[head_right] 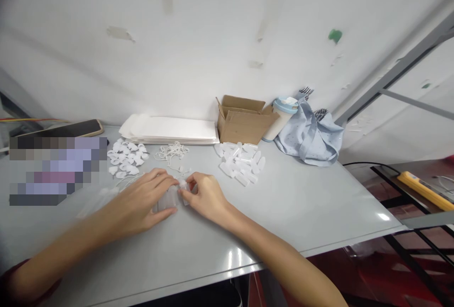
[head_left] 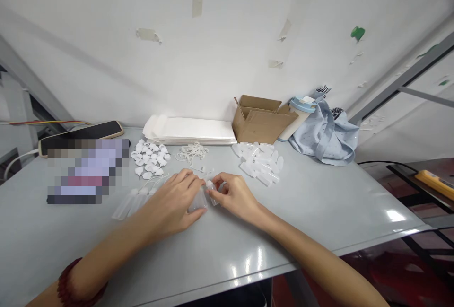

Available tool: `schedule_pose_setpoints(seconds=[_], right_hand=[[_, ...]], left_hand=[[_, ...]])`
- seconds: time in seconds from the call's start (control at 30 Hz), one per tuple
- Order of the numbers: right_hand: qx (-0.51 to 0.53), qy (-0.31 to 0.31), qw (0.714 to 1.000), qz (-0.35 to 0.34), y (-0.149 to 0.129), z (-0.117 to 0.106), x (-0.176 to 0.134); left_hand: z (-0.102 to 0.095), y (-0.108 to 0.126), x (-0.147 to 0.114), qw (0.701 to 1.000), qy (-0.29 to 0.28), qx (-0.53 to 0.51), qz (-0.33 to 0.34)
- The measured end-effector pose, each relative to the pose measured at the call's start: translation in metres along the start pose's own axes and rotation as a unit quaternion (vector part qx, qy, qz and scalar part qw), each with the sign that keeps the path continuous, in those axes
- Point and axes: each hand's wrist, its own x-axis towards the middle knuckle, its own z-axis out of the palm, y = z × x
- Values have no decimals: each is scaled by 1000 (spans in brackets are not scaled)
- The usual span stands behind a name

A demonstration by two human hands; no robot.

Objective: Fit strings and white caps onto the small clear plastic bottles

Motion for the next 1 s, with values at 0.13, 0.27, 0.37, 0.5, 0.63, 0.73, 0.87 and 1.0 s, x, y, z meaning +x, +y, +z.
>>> schedule_pose_setpoints(seconds=[0.13, 0.27, 0.37, 0.5, 0.63, 0.73, 0.87, 1.0], right_hand=[[23, -3, 999, 32, -1, 3, 0], [61, -23, 996, 55, 1, 5, 0], [92, -37, 993, 63, 4, 6, 1], [123, -43, 988, 79, 8, 7, 1], [145, -48, 985, 79, 10, 6, 2], [151, -56, 983, 85, 10, 3, 3], [121, -39, 990, 67, 8, -7, 5], [91, 16, 995, 46, 9, -22, 10]], left_hand=[[-5, 2, 1, 999, -27, -30, -12], [-10, 3, 0, 997, -49, -51, -34], [-10, 1, -3, 996, -44, -63, -39], [-11, -5, -6, 993, -26, -104, -45], [-17, -13, -6, 986, -19, -133, -100], [-20, -24, -5, 978, 35, -113, -169], [-21, -41, -3, 973, 101, -53, -200], [-18, -48, -1, 977, 113, -33, -177]])
